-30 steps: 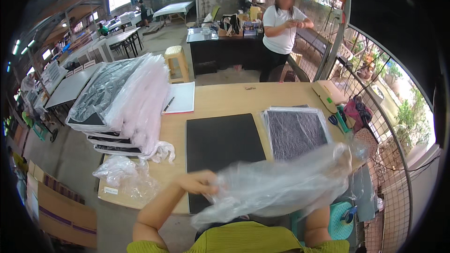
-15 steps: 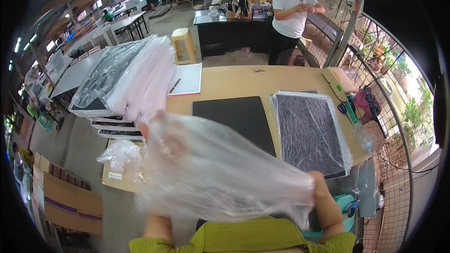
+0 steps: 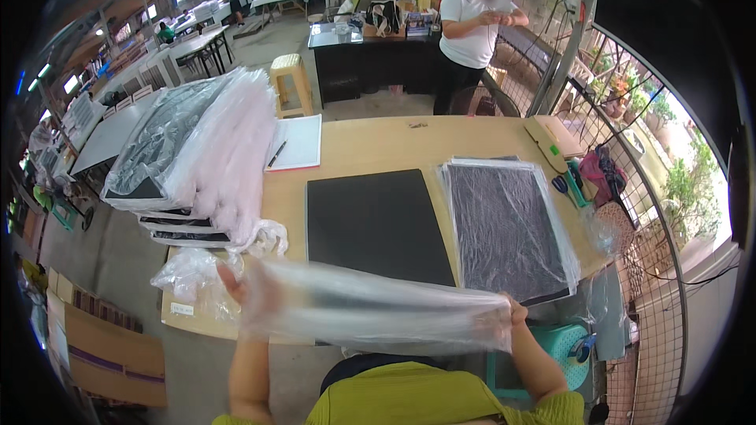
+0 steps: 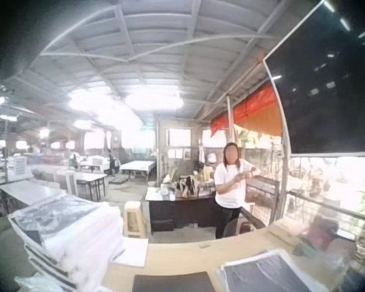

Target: The person wraps rectangular panels in plastic wrap. They pick up a panel, place it on the table, cover it with a sheet of plastic wrap, and fold the edges. The person repeats this process for multiple panels, stacking the wrapped items on the table.

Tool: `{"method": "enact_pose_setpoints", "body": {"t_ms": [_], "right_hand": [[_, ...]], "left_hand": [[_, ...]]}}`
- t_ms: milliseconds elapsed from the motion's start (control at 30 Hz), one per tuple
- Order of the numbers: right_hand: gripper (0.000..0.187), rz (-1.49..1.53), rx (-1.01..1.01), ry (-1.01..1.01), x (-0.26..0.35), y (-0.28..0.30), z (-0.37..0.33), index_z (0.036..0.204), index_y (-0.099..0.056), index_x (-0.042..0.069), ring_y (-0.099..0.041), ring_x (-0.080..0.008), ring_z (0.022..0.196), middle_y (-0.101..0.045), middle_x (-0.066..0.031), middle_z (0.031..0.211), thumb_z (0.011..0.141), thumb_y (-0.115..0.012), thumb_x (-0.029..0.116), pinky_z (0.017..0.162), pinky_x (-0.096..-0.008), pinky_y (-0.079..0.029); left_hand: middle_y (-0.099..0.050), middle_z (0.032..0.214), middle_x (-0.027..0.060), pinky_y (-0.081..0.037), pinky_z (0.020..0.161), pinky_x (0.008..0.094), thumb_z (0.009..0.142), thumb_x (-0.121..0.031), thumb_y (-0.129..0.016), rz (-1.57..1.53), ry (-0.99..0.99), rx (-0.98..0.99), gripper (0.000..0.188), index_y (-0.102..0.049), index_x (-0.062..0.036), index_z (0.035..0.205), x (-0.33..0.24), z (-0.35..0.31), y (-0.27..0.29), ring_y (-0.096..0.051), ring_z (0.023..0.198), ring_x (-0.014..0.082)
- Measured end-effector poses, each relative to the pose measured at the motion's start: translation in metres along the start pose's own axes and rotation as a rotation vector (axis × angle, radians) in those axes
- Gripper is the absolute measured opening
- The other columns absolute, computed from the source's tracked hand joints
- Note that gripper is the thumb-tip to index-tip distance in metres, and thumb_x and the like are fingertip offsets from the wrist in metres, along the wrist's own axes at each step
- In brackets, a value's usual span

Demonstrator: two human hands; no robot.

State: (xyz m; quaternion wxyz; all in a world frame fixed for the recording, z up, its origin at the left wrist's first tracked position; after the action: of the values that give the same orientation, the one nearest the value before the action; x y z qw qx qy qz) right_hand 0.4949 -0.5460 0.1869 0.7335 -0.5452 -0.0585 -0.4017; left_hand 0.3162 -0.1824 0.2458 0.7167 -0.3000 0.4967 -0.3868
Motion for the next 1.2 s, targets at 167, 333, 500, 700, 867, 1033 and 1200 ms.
{"method": "enact_pose_setpoints", "body": {"t_ms": [167,333,500,700,867,1033,1200], "right_hand": [[0.005,-0.557,-0.958,-0.25,-0.019,0.066,-0.021,0.064,-0.052,0.004,-0.043,-0.0092,0.047,-0.043,0.0002,0.053,0.067,-0.055,0.006,0.047,-0.0236,-0.037],[0.022,-1.756,-1.094,-0.397,-0.069,0.126,-0.062,0.091,-0.057,0.002,-0.059,-0.0295,0.068,-0.057,-0.0105,0.068,0.071,-0.055,0.01,0.064,-0.0385,-0.046],[0.047,-1.864,-1.417,-0.59,-0.071,0.087,-0.054,0.119,-0.05,0.001,-0.054,-0.0395,0.099,-0.053,-0.0243,0.109,0.074,-0.055,0.015,0.086,-0.045,-0.042],[0.036,-1.907,-1.272,-0.715,-0.072,0.068,-0.052,0.108,-0.062,0.005,-0.055,-0.0366,0.098,-0.053,-0.0187,0.108,0.074,-0.057,0.016,0.083,-0.0417,-0.044],[0.035,-1.825,-1.227,-0.466,-0.054,0.061,-0.054,0.106,-0.062,0.003,-0.059,-0.0309,0.087,-0.058,-0.0165,0.088,0.072,-0.059,0.011,0.078,-0.0409,-0.046],[0.028,0.007,-1.239,-0.326,-0.048,0.105,-0.094,0.098,-0.062,0.0,-0.061,-0.0225,0.078,-0.062,-0.0143,0.082,0.069,-0.059,0.003,0.075,-0.0369,-0.049],[0.033,-0.655,-0.597,0.346,0.014,0.001,0.019,0.085,-0.063,-0.001,-0.06,-0.03,0.087,-0.062,-0.0165,0.096,0.084,-0.053,0.03,0.1,-0.0434,-0.033]], "left_hand": [[-0.055,0.061,0.0028,-0.04,0.049,0.0246,0.076,-0.014,-0.061,1.043,0.322,-0.83,0.014,-0.06,-0.0007,0.081,0.049,-0.093,0.092,-0.052,0.052,0.0112],[-0.053,0.084,0.0194,-0.046,0.071,0.0378,0.081,-0.017,-0.056,1.576,0.35,-1.189,0.033,-0.054,0.0035,0.107,0.105,-0.141,0.131,-0.056,0.075,0.0341],[-0.029,0.117,0.0311,-0.039,0.092,0.0407,0.079,-0.014,-0.053,1.833,0.449,-1.042,0.054,-0.041,0.0049,0.128,0.151,-0.159,0.158,-0.045,0.103,0.0448],[-0.035,0.114,0.0286,-0.042,0.088,0.0418,0.077,-0.011,-0.053,1.776,0.474,-1.051,0.054,-0.041,0.0069,0.126,0.131,-0.145,0.119,-0.045,0.102,0.0449],[-0.043,0.119,0.0231,-0.045,0.08,0.0437,0.076,-0.01,-0.055,1.841,0.668,-0.917,0.06,-0.039,0.0011,0.132,0.112,-0.117,0.089,-0.053,0.097,0.0377],[-0.058,0.11,0.013,-0.049,0.066,0.0336,0.077,-0.01,-0.055,0.747,0.062,-0.732,0.074,-0.023,-0.0081,0.143,0.079,-0.083,0.03,-0.061,0.075,0.0219],[-0.057,0.112,0.0104,-0.043,0.048,0.0167,0.085,-0.015,-0.052,0.196,-0.297,-0.299,0.073,-0.011,-0.012,0.145,0.009,-0.036,-0.018,-0.055,0.062,0.0088]]}}
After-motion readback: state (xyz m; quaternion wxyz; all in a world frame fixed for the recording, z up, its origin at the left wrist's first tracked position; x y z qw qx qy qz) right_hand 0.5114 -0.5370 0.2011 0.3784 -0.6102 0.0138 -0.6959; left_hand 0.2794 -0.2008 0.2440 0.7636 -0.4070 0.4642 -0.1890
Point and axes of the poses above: each hand's wrist, its own z-axis towards the middle knuckle, its own y-axis out of the back of the hand, x = y × z, the point moved 5 cm from there along z, towards the middle knuckle
